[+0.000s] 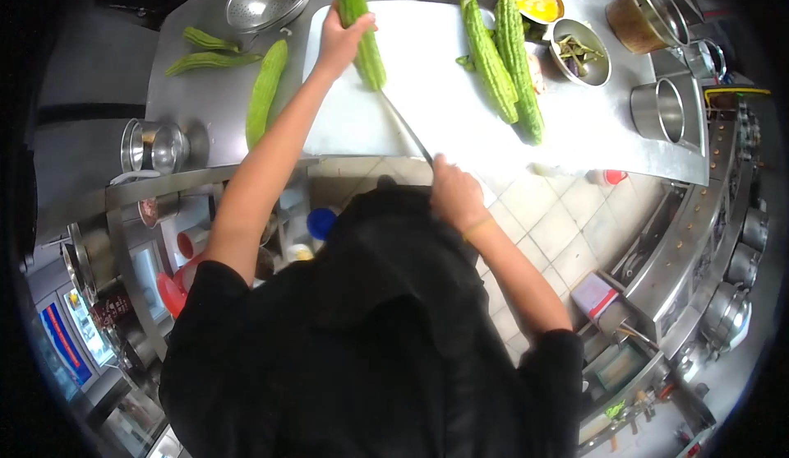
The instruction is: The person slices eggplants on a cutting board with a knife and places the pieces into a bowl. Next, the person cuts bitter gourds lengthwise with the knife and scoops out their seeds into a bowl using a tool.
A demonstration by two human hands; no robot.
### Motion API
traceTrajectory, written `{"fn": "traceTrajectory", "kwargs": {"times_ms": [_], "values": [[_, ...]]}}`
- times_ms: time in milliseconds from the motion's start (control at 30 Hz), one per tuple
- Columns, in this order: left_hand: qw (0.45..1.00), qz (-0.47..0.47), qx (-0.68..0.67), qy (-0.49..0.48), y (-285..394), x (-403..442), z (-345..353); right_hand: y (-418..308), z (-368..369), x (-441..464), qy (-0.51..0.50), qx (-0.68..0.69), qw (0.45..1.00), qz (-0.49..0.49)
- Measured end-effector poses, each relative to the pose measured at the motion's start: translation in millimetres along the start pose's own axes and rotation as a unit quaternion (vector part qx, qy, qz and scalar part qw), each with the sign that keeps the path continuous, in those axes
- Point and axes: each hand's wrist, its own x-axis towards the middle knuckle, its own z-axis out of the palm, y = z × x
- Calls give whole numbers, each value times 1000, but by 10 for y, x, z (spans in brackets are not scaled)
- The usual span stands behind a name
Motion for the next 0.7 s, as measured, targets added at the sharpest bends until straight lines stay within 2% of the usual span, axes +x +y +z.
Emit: {"fn": "traceTrajectory", "kwargs": {"times_ms": [67,100,133,167,200,233,267,300,333,367,400,433,467,533,567,600,700], "values": [[988,-102,45,103,-116,247,55,359,-87,-295,-30,47,998,-23],[988,-99,38,108,-248,345,152,564,-75,-399,-53,65,995,-47],[978,-178,5,110,-435,405,295,521,-301,-533,-137,134,980,44],[960,-256,-29,113,-584,426,449,628,-282,-660,-130,146,980,45],[951,-289,-40,97,-637,365,673,819,-138,-763,-116,160,979,44],[951,-295,13,92,-618,315,824,831,-174,-831,-121,159,979,52],[948,-300,67,86,-589,264,977,904,-91,-894,-54,148,987,-20],[941,-306,120,80,-553,210,1129,883,-118,-899,-66,166,984,-3],[960,-253,112,51,-366,140,1007,852,-140,-863,-81,184,980,13],[976,-160,128,78,-478,150,788,830,-120,-773,-92,185,978,-5],[983,-63,144,98,-681,202,536,806,-109,-685,-57,204,977,-17],[966,61,180,173,-859,226,147,793,-111,-619,-19,223,974,-23],[916,148,306,216,-672,110,-334,802,-86,-513,-18,224,974,-25],[809,115,527,233,-557,-132,-1224,843,8,-199,42,178,980,-81],[790,-6,563,244,-689,-322,-1527,834,29,-66,47,178,980,-78],[773,-123,584,217,-743,-487,-1739,810,52,55,32,208,976,-58],[796,-162,565,146,-770,-781,-1929,766,9,354,-1,257,966,-32]]}}
